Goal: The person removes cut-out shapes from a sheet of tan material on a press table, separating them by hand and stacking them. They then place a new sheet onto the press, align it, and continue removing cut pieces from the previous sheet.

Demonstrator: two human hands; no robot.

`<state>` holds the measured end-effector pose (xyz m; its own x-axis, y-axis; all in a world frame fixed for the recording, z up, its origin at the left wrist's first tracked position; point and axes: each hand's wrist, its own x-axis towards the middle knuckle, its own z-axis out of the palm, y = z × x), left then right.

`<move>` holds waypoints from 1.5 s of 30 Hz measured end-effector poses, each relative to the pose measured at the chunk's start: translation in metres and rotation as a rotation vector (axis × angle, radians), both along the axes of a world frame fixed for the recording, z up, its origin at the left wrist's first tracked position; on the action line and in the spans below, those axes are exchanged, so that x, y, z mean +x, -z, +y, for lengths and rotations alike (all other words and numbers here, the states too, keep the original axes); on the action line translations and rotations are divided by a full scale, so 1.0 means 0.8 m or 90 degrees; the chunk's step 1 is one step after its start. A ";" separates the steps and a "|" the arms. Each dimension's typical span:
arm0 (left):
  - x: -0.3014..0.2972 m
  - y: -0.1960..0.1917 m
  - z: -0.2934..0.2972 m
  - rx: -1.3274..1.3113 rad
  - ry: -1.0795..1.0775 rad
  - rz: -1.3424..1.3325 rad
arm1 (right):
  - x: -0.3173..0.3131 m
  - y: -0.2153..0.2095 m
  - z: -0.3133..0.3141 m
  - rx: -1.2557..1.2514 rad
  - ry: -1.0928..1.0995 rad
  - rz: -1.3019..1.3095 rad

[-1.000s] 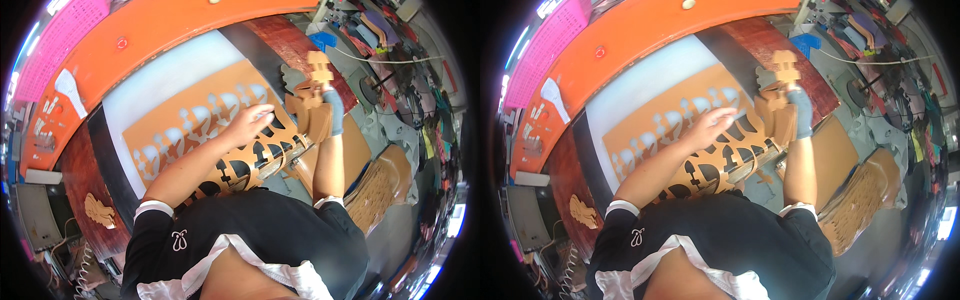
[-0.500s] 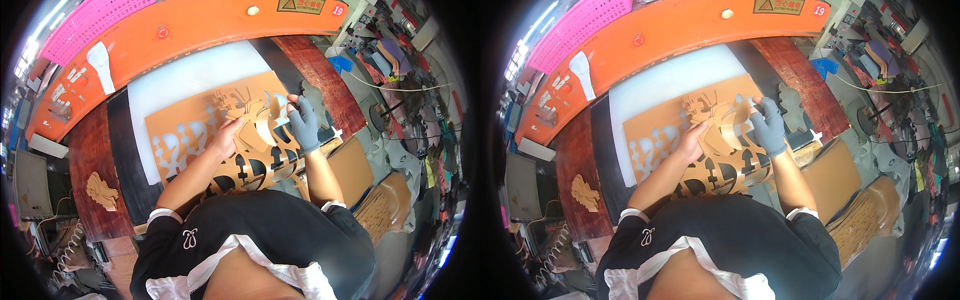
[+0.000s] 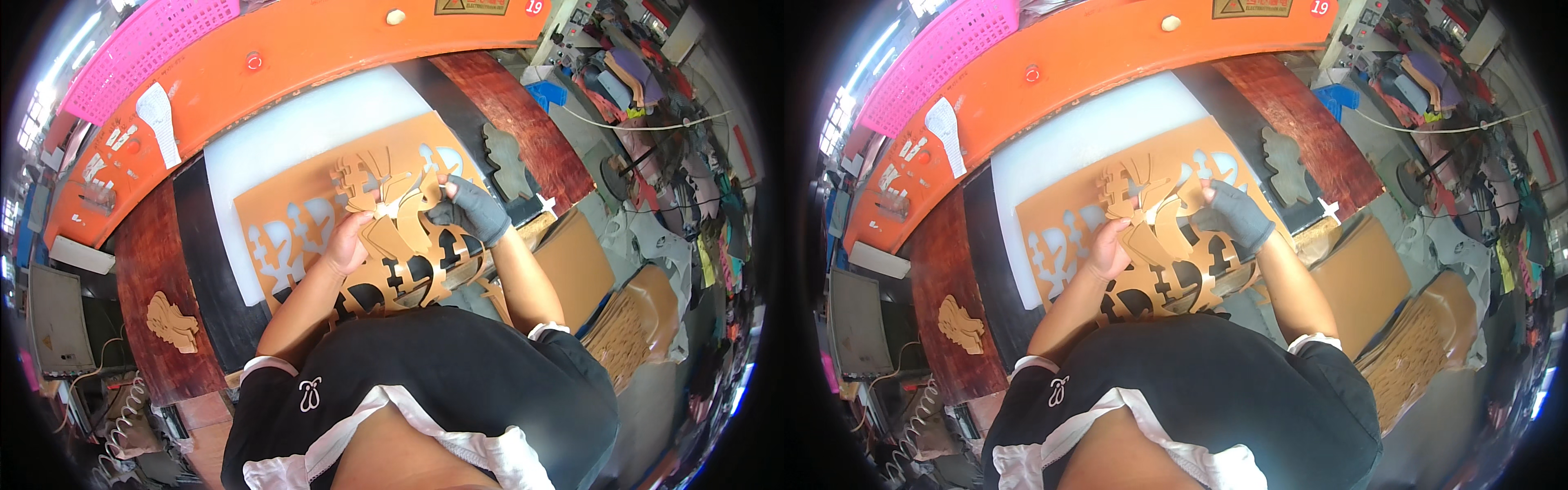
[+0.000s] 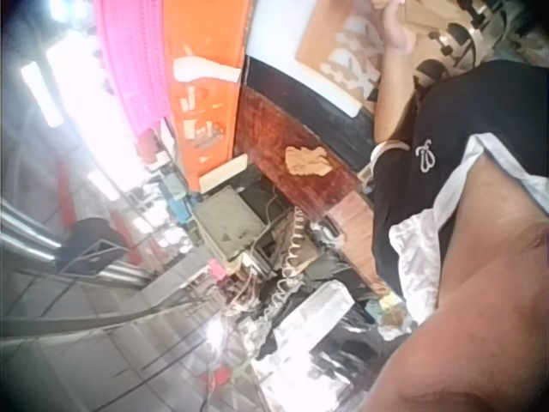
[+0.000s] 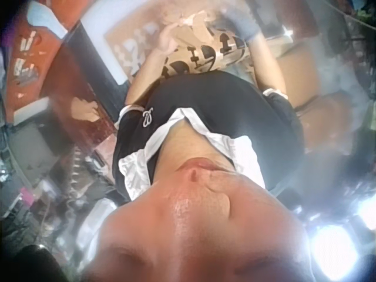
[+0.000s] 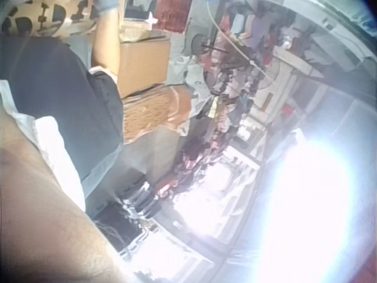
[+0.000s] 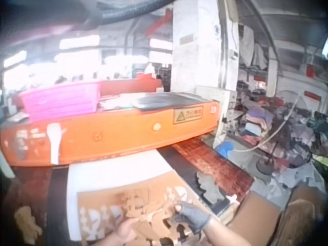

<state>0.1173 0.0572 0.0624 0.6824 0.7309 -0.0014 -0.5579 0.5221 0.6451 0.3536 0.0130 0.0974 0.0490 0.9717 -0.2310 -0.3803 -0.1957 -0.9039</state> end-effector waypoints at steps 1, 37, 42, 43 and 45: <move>-0.001 -0.002 -0.002 -0.006 -0.020 0.044 | -0.002 -0.002 -0.005 -0.035 -0.024 0.025; -0.020 0.008 -0.006 0.293 -0.090 0.192 | -0.063 -0.072 -0.010 0.456 0.021 -0.361; -0.032 0.006 -0.005 0.180 0.071 -0.024 | -0.071 -0.088 -0.040 0.596 -0.196 -0.534; -0.036 0.005 -0.003 0.134 0.141 -0.120 | -0.072 -0.088 -0.043 0.613 -0.193 -0.529; -0.042 0.002 -0.003 0.183 0.112 -0.017 | -0.074 -0.085 -0.046 0.565 -0.118 -0.480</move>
